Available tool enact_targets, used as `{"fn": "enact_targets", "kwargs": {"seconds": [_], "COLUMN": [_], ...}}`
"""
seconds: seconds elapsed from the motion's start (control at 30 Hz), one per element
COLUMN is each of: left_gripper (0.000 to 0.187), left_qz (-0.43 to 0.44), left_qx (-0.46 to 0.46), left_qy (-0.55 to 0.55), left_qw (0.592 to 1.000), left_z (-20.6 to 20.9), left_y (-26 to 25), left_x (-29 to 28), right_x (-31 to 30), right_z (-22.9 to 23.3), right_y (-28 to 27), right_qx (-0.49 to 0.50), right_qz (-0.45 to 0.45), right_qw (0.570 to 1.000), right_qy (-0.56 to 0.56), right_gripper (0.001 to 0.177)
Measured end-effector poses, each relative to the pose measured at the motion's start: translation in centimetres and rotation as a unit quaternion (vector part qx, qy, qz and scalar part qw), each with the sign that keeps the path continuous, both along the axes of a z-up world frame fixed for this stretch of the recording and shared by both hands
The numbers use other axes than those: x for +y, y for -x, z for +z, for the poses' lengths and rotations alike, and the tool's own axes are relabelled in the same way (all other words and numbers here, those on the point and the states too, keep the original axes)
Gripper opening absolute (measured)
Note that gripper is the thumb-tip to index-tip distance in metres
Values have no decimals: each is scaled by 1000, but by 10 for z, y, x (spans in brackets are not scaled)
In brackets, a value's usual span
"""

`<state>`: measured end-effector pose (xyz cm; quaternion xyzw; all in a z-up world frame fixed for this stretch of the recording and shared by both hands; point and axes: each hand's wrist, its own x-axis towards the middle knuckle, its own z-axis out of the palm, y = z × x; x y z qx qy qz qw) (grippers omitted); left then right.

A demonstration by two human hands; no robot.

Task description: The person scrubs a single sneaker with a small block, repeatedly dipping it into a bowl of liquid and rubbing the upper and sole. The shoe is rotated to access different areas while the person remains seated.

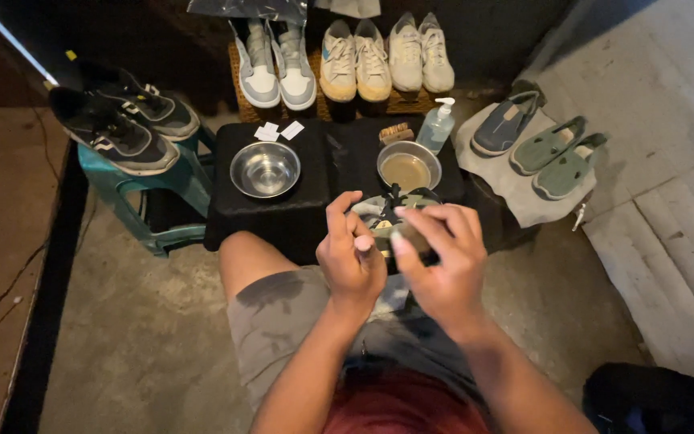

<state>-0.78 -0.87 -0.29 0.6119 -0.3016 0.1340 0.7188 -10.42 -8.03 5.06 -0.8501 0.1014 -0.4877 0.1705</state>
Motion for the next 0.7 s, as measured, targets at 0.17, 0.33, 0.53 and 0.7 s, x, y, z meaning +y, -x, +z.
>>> {"fn": "enact_targets", "kwargs": {"seconds": [0.17,0.33,0.53,0.7], "left_gripper": [86,80,91,92], "left_qz": [1,-8,-3,-8], "left_qx": [13,13,7,52], "left_qy": [19,30,13,42], "left_qw": [1000,999,1000,998], "left_z": [-3,-11,-4,-17], "left_y": [-9,-8,-1,-17], "left_x": [3,-3,6,13], "right_x": [-31,-61,-13,-25], "right_z": [-33,-60,-15,-41], "right_y": [14,32,17,18], "right_qx": [8,16,8,-2], "right_qz": [-1,-39,-38,6], "right_qw": [1000,991,995,997], "right_qy": [-19,-124,-92,-74], "right_gripper": [30,24,23,28]}}
